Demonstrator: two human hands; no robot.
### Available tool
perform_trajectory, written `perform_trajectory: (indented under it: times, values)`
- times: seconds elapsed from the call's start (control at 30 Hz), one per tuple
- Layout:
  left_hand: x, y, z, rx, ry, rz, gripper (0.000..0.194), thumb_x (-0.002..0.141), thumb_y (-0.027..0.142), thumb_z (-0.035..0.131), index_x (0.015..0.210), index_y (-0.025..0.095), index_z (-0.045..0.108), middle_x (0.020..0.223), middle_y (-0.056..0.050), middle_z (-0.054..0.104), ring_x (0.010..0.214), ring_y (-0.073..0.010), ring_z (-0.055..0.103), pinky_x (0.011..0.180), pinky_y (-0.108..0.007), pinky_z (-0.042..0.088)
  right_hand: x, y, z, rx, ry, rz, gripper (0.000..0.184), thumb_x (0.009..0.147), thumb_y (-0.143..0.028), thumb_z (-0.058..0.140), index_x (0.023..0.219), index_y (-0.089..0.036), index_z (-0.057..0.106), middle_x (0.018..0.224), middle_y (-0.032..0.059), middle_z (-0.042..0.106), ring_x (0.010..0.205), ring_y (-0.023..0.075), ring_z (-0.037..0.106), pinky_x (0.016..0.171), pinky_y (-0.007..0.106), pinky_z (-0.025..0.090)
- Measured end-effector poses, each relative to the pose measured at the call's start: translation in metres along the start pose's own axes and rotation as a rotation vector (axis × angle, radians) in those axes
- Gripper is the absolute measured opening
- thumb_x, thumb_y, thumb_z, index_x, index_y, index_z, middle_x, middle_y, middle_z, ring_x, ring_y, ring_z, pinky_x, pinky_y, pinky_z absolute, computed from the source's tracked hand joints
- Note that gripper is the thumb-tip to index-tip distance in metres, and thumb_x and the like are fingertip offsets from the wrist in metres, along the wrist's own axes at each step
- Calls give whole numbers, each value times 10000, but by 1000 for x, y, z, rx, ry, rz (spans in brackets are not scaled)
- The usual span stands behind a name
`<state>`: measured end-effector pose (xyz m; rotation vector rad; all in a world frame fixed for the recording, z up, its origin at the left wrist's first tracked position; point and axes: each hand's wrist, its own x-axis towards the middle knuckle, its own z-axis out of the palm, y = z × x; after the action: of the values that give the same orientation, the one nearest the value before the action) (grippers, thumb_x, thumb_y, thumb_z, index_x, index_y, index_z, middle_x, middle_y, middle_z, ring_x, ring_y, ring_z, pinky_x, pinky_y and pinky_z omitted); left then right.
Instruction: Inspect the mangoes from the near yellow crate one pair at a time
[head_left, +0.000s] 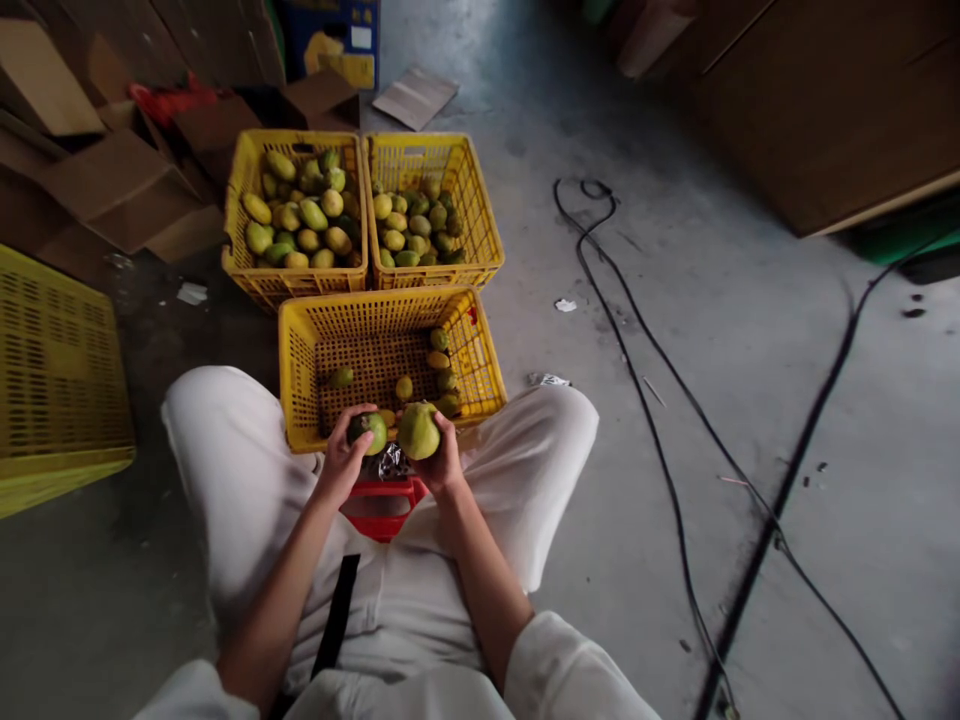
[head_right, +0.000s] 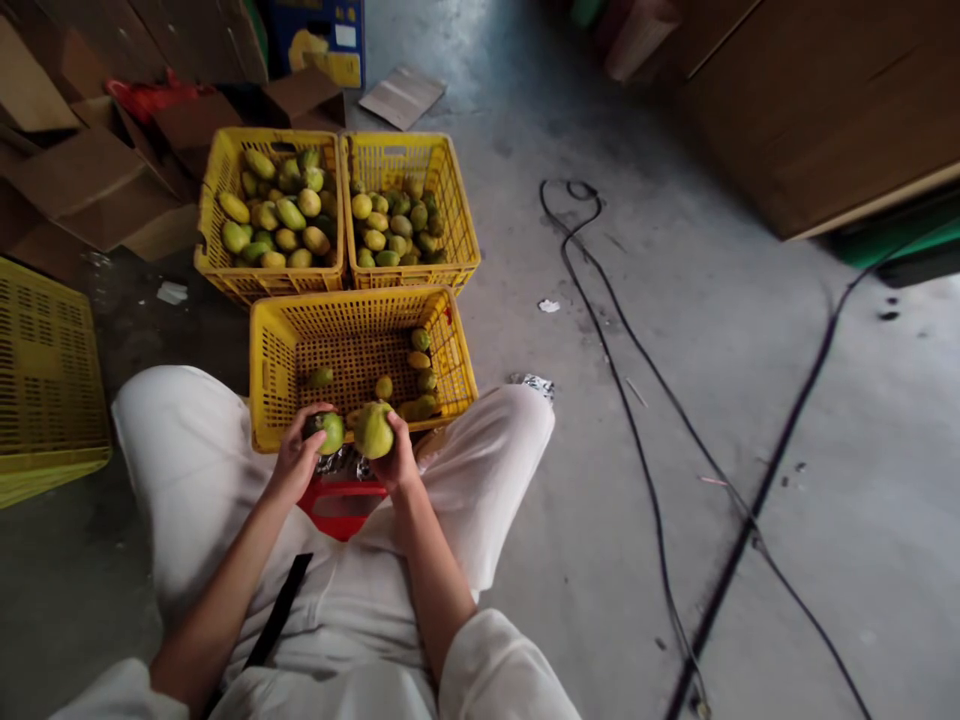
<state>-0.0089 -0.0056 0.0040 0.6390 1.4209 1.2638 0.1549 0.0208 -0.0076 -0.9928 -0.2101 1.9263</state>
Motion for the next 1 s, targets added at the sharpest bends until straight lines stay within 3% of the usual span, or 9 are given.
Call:
perform_trajectory:
  times: [0.17,0.33,0.5,0.6,0.73,0.87,1.0]
  values:
    - [2,-8,3,-61,84,-68,497,628,368,952,1038,259,693,1003,-29,756,952,-209,713,847,-299,556,-1,5,0,-133,-113,3,635,658,-599,954,1128,-294,656,1053,37,776,1180,332,750,920,437,673]
    - [3,-8,8,-143,197,-223,592,551,397,984,971,269,586,853,38,683,764,-155,645,735,-283,504,6,11,0,-137,-35,-28,636,678,-679,936,1088,-296,637,1027,28,775,1172,320,748,912,429,672]
    - [5,-5,16,-279,167,-212,552,549,418,978,953,256,639,864,18,703,815,-167,659,774,-288,535,8,16,0,-135,7,3,629,623,-568,1005,1062,-296,645,973,5,772,1142,295,760,933,406,669]
    - [6,-6,15,-264,120,-218,517,616,451,969,1017,242,718,980,-40,756,943,-206,695,820,-301,553,9,17,0,-131,41,6,619,576,-495,1035,1028,-287,666,951,3,779,1147,297,766,967,400,662]
    - [8,-7,12,-270,79,-228,572,668,462,964,1140,255,716,1167,-59,772,1090,-225,712,868,-307,567,16,14,-2,-89,121,56,509,675,-574,936,1020,-276,711,988,22,811,1219,310,756,1007,416,656]
    - [10,-13,15,-284,95,-305,648,593,477,993,1109,257,668,1072,-45,763,992,-230,725,778,-317,571,24,11,-6,-54,163,105,478,761,-664,825,1036,-283,734,966,14,823,1260,308,747,1010,431,661]
    - [11,-21,16,-229,109,-324,718,534,479,1039,1072,250,622,949,-9,736,886,-198,709,782,-316,554,21,14,-7,-149,104,50,539,681,-633,926,1033,-269,742,964,1,814,1139,277,767,1000,387,644]
